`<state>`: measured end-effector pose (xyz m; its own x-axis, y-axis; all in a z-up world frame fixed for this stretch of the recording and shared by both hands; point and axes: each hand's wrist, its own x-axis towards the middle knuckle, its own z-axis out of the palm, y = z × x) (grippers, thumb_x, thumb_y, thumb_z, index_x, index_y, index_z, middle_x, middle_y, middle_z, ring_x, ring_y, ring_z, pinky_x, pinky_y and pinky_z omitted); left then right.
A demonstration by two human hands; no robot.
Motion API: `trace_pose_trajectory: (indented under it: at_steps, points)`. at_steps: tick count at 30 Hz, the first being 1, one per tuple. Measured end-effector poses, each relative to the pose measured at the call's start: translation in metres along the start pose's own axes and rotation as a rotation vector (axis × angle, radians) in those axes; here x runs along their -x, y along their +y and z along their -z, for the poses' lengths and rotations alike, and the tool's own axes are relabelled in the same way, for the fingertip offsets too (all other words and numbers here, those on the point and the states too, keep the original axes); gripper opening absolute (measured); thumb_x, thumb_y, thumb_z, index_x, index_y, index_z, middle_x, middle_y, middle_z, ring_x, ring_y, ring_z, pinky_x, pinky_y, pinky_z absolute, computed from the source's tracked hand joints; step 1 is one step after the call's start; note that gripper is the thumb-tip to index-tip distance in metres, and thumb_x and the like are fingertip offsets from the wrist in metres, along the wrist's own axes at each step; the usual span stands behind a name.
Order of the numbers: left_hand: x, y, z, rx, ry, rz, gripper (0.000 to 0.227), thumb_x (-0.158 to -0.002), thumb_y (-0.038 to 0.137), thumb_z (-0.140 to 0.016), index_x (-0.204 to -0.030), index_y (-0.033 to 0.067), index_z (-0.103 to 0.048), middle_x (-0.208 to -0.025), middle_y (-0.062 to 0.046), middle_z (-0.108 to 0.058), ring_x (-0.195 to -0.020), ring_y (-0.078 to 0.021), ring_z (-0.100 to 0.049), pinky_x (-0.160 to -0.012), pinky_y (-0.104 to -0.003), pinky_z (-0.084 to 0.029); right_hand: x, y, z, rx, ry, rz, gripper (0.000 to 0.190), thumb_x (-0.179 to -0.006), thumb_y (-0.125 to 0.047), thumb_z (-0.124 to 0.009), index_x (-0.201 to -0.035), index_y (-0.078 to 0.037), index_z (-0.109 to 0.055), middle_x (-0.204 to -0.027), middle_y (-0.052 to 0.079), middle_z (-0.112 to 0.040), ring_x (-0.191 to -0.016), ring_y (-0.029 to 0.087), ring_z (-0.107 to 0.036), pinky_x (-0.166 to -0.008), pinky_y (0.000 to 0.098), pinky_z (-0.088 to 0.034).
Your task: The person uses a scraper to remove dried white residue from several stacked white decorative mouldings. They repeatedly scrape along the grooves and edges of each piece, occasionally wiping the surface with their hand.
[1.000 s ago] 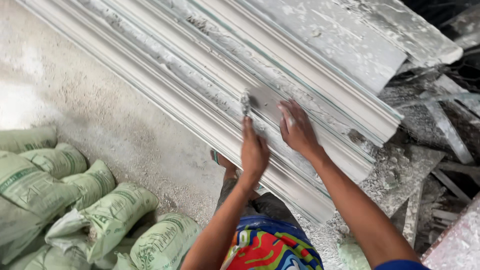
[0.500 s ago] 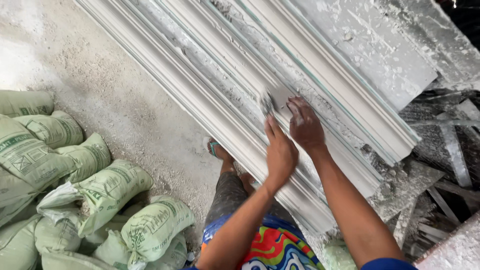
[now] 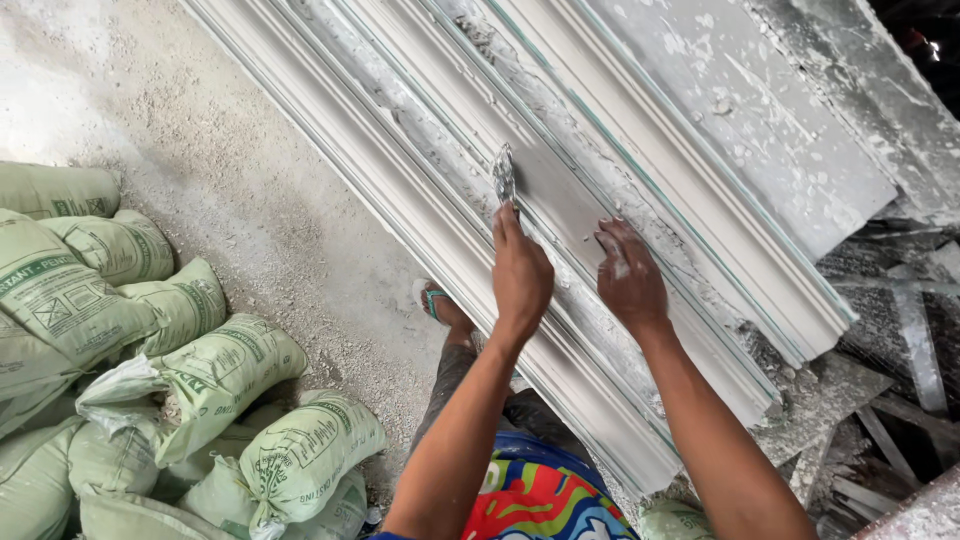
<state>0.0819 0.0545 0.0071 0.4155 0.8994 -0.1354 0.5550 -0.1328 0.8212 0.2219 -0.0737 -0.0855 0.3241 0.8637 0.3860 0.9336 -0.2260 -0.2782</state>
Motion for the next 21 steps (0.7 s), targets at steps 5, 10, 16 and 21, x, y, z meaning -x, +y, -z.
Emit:
trace_pose_trajectory:
  at_steps: [5, 10, 16, 21]
  points:
    - [-0.125, -0.037, 0.043, -0.105, 0.164, -0.047, 0.055, -0.097, 0.002, -0.044, -0.152, -0.0007, -0.04, -0.142, -0.035, -0.05, -0.125, -0.0582, -0.056, -0.089, -0.065, -0.056, 0.003, 0.003, 0.005, -0.028, -0.029, -0.004, 0.043, -0.091, 0.0, -0.048, -0.128, -0.007, -0.068, -0.136, 0.012, -0.066, -0.129, 0.033, -0.063, -0.113, 0.044, -0.051]
    - [-0.161, -0.051, 0.058, -0.047, 0.146, -0.044, 0.056, -0.097, 0.005, -0.044, -0.153, 0.0005, -0.041, -0.144, -0.036, -0.05, -0.126, -0.0586, -0.055, -0.091, -0.066, -0.055, -0.025, -0.009, -0.003, 0.054, 0.011, -0.015, 0.038, -0.09, -0.003, -0.05, -0.12, -0.01, -0.072, -0.137, 0.01, -0.065, -0.13, 0.036, -0.062, -0.112, 0.0488, -0.051]
    - [-0.24, -0.062, 0.106, -0.048, 0.137, 0.043, 0.06, -0.097, 0.009, -0.044, -0.156, 0.0088, -0.037, -0.151, -0.028, -0.045, -0.125, -0.0555, -0.057, -0.089, -0.064, -0.056, -0.185, -0.087, -0.067, 0.004, 0.075, 0.04, 0.033, -0.096, -0.012, -0.052, -0.123, -0.011, -0.071, -0.137, 0.01, -0.063, -0.126, 0.037, -0.063, -0.109, 0.0506, -0.05]
    - [-0.351, -0.063, 0.164, -0.044, 0.053, 0.177, 0.061, -0.098, 0.011, -0.041, -0.158, 0.0127, -0.033, -0.158, -0.019, -0.039, -0.117, -0.0559, -0.062, -0.093, -0.067, -0.054, -0.34, -0.141, -0.157, -0.005, 0.045, 0.077, 0.039, -0.089, -0.009, -0.057, -0.126, -0.016, -0.068, -0.139, 0.008, -0.06, -0.131, 0.034, -0.06, -0.108, 0.0469, -0.048]
